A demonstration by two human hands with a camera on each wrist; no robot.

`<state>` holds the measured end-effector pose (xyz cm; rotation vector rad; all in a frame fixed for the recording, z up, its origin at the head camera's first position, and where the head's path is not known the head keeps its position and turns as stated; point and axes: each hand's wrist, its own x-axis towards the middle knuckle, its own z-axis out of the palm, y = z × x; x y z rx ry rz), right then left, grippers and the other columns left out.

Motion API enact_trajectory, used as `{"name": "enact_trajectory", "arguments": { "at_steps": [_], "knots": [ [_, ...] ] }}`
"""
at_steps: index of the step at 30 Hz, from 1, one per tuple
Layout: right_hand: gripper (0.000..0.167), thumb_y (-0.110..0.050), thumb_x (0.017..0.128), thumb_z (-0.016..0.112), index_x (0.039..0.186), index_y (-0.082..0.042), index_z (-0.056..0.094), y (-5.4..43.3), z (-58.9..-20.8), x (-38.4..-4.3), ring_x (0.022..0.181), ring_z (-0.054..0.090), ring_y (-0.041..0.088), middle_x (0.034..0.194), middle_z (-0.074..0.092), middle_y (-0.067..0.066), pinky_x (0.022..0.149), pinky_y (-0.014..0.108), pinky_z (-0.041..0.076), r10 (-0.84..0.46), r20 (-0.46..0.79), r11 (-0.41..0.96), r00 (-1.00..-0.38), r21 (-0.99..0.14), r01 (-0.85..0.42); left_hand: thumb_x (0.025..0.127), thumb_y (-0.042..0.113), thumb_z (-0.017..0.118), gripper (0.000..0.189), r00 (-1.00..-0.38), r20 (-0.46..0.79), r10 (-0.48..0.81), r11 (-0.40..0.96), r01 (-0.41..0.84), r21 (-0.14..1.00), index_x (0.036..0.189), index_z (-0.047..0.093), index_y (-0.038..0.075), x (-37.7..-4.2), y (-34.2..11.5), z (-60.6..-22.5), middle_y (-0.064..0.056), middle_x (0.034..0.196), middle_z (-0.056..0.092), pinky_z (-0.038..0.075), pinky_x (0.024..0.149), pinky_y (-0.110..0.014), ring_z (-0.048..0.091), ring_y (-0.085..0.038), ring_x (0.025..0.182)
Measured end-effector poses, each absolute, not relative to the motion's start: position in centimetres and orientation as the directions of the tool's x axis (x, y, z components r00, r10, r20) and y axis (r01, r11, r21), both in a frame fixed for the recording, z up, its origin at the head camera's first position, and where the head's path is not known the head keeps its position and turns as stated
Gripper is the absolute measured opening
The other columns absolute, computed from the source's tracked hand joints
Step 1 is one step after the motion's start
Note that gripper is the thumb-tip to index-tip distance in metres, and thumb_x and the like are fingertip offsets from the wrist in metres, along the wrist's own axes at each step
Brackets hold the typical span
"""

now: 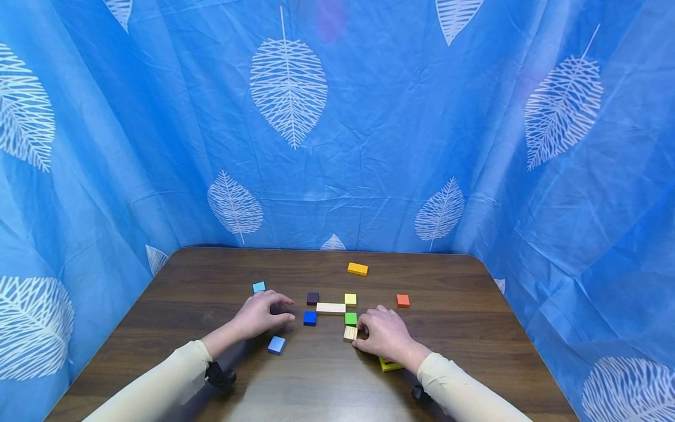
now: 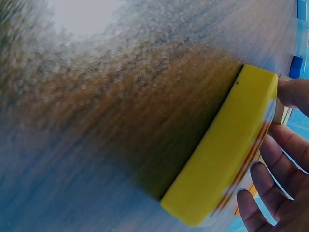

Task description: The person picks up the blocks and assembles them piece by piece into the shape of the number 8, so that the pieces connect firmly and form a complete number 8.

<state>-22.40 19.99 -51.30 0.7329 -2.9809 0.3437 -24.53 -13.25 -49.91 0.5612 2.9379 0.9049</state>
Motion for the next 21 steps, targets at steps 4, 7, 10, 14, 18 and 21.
{"name": "enact_trajectory", "arguments": {
  "at_steps": [4, 7, 10, 14, 18, 21],
  "knots": [
    [0.03, -0.046, 0.076, 0.086, 0.089, -0.024, 0.07, 19.9, -51.3, -22.5, 0.074, 0.043, 0.01, 0.075, 0.049, -0.015, 0.065, 0.031, 0.038, -0.445, 0.085, 0.869, -0.892, -0.202, -0.453, 0.089, 0.039, 0.081, 0.036, -0.937, 0.069, 0.344, 0.754, 0.319, 0.574, 0.118, 0.076, 0.02, -24.0, -14.4, -49.2, 0.006, 0.107, 0.067, 0.04, 0.098, -0.055, 0.056, -0.021, 0.106],
    [0.03, -0.045, 0.077, 0.086, 0.09, -0.023, 0.07, 19.9, -51.4, -22.5, 0.073, 0.044, 0.01, 0.075, 0.048, -0.014, 0.064, 0.031, 0.039, -0.442, 0.078, 0.87, -0.894, -0.207, -0.448, 0.088, 0.039, 0.081, 0.036, -0.933, 0.043, 0.356, 0.748, 0.312, 0.586, 0.119, 0.076, 0.021, -23.5, -15.3, -49.0, 0.007, 0.109, 0.067, 0.042, 0.097, -0.053, 0.054, -0.02, 0.107],
    [0.03, -0.045, 0.077, 0.086, 0.09, -0.023, 0.07, 19.9, -51.4, -22.5, 0.072, 0.044, 0.009, 0.075, 0.048, -0.014, 0.063, 0.031, 0.039, -0.442, 0.076, 0.87, -0.894, -0.209, -0.447, 0.088, 0.04, 0.081, 0.038, -0.913, 0.03, 0.407, 0.74, 0.349, 0.575, 0.12, 0.076, 0.021, -23.0, -16.2, -49.2, 0.006, 0.11, 0.068, 0.045, 0.093, -0.051, 0.054, -0.019, 0.107],
    [0.03, -0.045, 0.077, 0.086, 0.09, -0.023, 0.07, 19.9, -51.4, -22.5, 0.073, 0.044, 0.009, 0.075, 0.048, -0.014, 0.063, 0.03, 0.039, -0.442, 0.078, 0.87, -0.894, -0.204, -0.448, 0.088, 0.044, 0.08, 0.041, -0.873, 0.01, 0.487, 0.722, 0.409, 0.559, 0.121, 0.075, 0.021, -22.2, -17.3, -49.7, 0.006, 0.112, 0.068, 0.045, 0.09, -0.048, 0.053, -0.019, 0.105],
    [0.029, -0.044, 0.078, 0.086, 0.09, -0.023, 0.07, 19.9, -51.4, -22.4, 0.074, 0.045, 0.009, 0.076, 0.049, -0.014, 0.065, 0.031, 0.04, -0.439, 0.079, 0.871, -0.895, -0.208, -0.445, 0.086, 0.047, 0.081, 0.044, -0.852, -0.006, 0.523, 0.706, 0.43, 0.563, 0.121, 0.075, 0.021, -21.6, -17.9, -50.1, 0.008, 0.113, 0.068, 0.045, 0.09, -0.047, 0.054, -0.019, 0.106],
    [0.029, -0.044, 0.078, 0.086, 0.09, -0.023, 0.07, 19.9, -51.4, -22.4, 0.074, 0.045, 0.01, 0.076, 0.049, -0.014, 0.065, 0.032, 0.04, -0.438, 0.079, 0.87, -0.896, -0.216, -0.444, 0.085, 0.048, 0.082, 0.046, -0.851, -0.015, 0.524, 0.708, 0.426, 0.563, 0.122, 0.074, 0.021, -21.3, -18.0, -50.2, 0.008, 0.112, 0.067, 0.045, 0.091, -0.047, 0.053, -0.018, 0.105]
  ]
}}
